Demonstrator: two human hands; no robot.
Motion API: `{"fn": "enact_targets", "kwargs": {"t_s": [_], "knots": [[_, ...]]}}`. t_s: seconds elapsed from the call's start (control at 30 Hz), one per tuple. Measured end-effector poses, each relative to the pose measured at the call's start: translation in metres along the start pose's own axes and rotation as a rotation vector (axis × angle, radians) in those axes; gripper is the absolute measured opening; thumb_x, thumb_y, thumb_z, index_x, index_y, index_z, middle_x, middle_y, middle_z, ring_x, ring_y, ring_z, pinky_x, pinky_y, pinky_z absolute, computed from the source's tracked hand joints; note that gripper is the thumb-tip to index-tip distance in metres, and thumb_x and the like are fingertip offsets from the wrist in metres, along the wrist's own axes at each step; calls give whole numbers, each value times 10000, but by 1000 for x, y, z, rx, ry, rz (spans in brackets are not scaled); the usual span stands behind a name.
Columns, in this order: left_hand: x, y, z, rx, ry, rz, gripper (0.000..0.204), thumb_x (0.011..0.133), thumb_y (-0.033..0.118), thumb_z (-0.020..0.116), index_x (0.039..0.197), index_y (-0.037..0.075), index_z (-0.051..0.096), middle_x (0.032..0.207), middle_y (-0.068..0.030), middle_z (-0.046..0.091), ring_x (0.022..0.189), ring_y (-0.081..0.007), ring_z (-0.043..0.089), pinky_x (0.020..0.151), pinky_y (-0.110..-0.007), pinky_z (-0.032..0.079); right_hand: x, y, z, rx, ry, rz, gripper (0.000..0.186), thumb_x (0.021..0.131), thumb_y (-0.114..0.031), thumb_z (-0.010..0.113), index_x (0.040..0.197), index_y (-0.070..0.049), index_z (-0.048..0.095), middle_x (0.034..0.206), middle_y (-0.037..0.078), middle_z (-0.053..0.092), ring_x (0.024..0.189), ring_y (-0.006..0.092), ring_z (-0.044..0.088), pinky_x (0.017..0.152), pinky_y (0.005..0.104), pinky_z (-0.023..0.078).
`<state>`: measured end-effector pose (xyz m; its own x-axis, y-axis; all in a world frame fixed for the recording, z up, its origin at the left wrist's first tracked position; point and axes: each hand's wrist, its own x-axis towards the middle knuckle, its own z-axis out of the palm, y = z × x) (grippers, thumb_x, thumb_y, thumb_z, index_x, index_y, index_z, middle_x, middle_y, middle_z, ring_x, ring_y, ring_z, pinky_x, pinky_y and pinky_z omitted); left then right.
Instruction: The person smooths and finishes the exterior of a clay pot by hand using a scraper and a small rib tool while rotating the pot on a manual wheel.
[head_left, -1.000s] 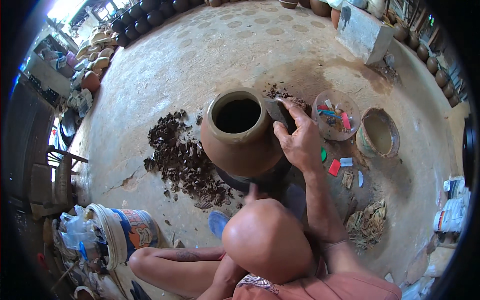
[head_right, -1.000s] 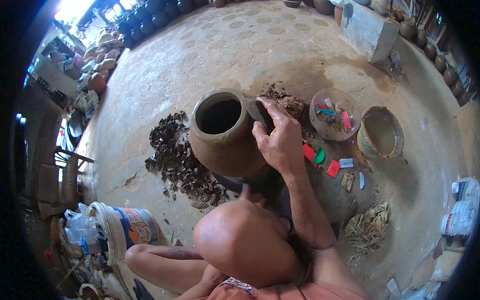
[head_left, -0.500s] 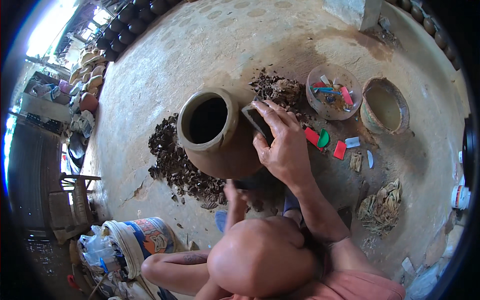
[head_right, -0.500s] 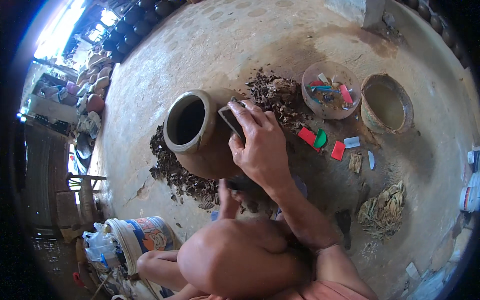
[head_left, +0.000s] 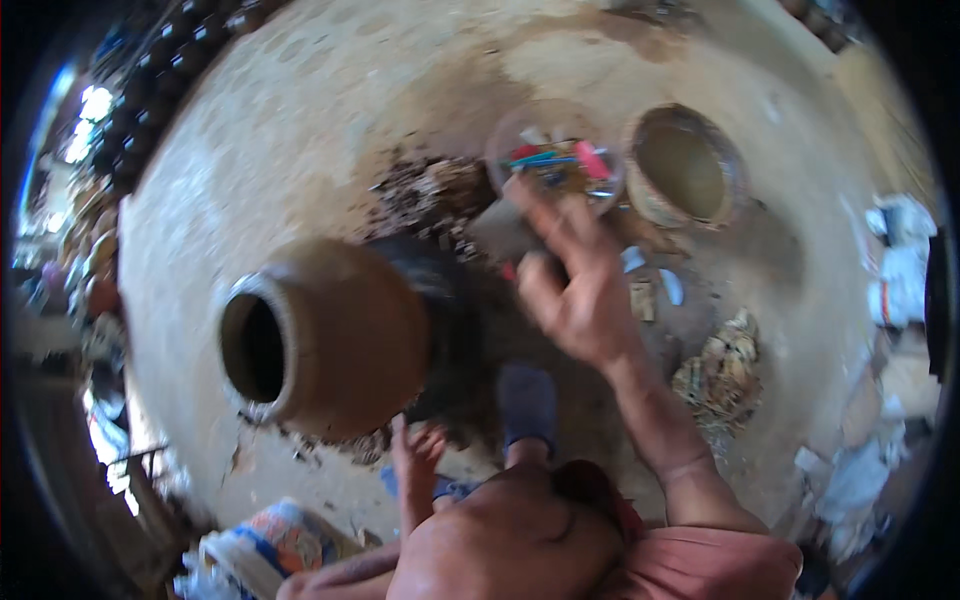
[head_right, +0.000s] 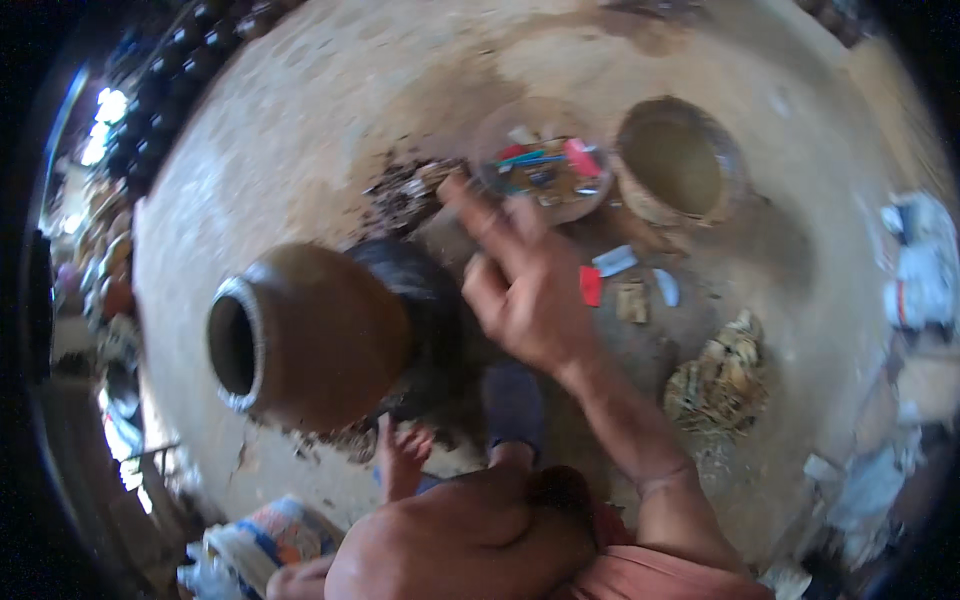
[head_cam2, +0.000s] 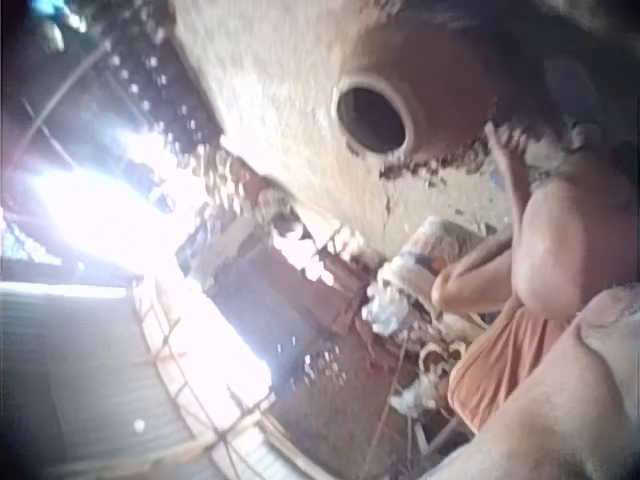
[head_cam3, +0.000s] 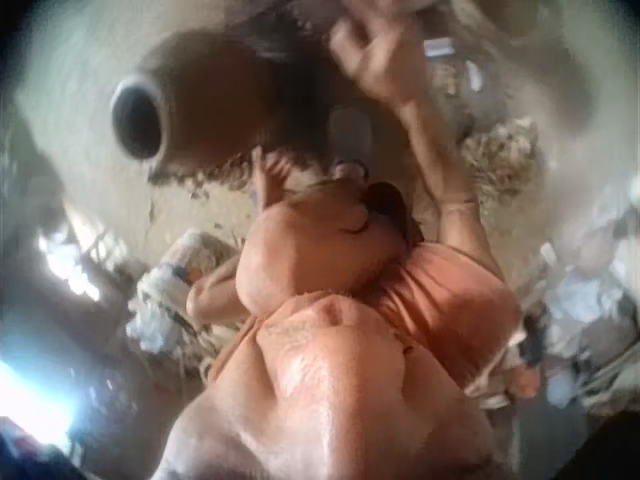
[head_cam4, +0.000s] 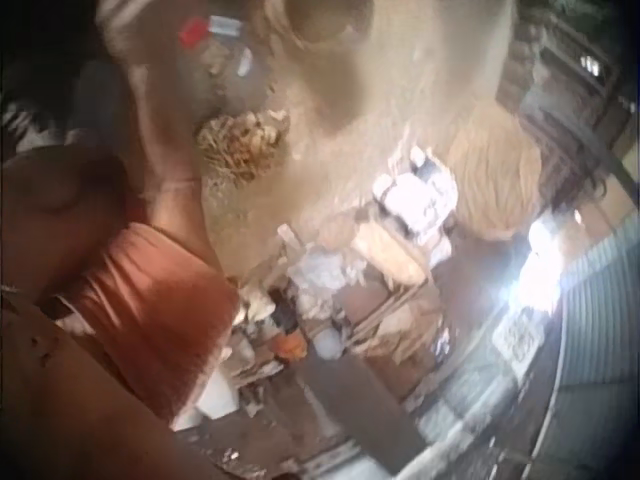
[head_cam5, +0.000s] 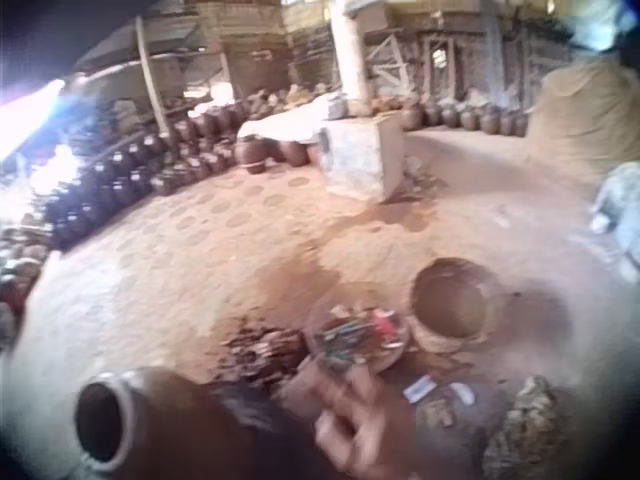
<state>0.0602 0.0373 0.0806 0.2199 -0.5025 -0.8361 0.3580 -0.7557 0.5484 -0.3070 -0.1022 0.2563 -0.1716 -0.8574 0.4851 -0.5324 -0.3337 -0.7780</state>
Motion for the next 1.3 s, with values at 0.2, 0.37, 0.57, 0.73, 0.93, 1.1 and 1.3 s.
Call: {"fn": "enact_targets", "kwargs": {"t_s": [0.2, 0.37, 0.57, 0.73, 0.93, 1.1, 1.3], "knots": [[13, 7, -35, -88, 178, 118, 876, 937, 677, 629, 1607, 196, 333, 1311, -122, 624, 1120, -305, 654, 853, -381, 524, 54, 226, -161, -725, 66, 328, 503, 936, -109, 553, 1415, -240, 636, 1278, 243, 635, 1117, 413, 659, 962, 496, 548], [29, 4, -49, -126, 165, 96, 628, 977, 614, 608, 1469, 257, 448, 1261, -94, 634, 1083, -302, 671, 839, -407, 539, 56, 344, -158, -945, -508, 672, 413, 961, -126, 514, 1345, -155, 663, 1514, 298, 486, 1365, 449, 524, 1121, 511, 471], [30, 1, -38, -224, 85, 115, 585, 987, 552, 639, 1439, 234, 447, 1257, -124, 628, 1026, -313, 696, 763, -393, 585, 44, 387, -158, -1019, -711, 1014, 431, 811, 38, 702, 1239, -9, 715, 1318, 266, 665, 1268, 447, 621, 1027, 536, 556], [21, 3, -56, -202, 129, 128, 647, 972, 573, 662, 1448, 196, 439, 1246, -117, 626, 1021, -311, 698, 758, -384, 576, 43, 353, -132, -999, -512, 896, 352, 732, -11, 758, 1084, -2, 768, 1131, 283, 727, 1160, 410, 693, 994, 489, 575], [25, 1, -46, -193, 109, 150, 551, 981, 547, 663, 1376, 202, 492, 1181, -90, 645, 980, -282, 704, 746, -368, 568, 57, 287, -178, -688, -154, 478, 240, 842, -166, 735, 1059, -75, 777, 1002, 216, 761, 966, 429, 732, 882, 497, 579], [20, 12, -42, -137, 138, 181, 483, 989, 547, 652, 1305, 201, 533, 1131, -62, 657, 950, -251, 703, 737, -353, 567, 79, 259, -182, -762, 175, 504, 266, 913, -323, 760, 973, -64, 760, 903, 229, 743, 904, 437, 723, 766, 518, 545], [32, 16, -38, -173, 129, 199, 425, 1012, 514, 624, 1284, 198, 540, 1111, -50, 656, 927, -230, 700, 704, -331, 569, 78, 238, -170, -847, 241, 638, 503, 913, -576, 717, 955, -76, 746, 877, 232, 733, 880, 452, 705, 774, 538, 531]]}}
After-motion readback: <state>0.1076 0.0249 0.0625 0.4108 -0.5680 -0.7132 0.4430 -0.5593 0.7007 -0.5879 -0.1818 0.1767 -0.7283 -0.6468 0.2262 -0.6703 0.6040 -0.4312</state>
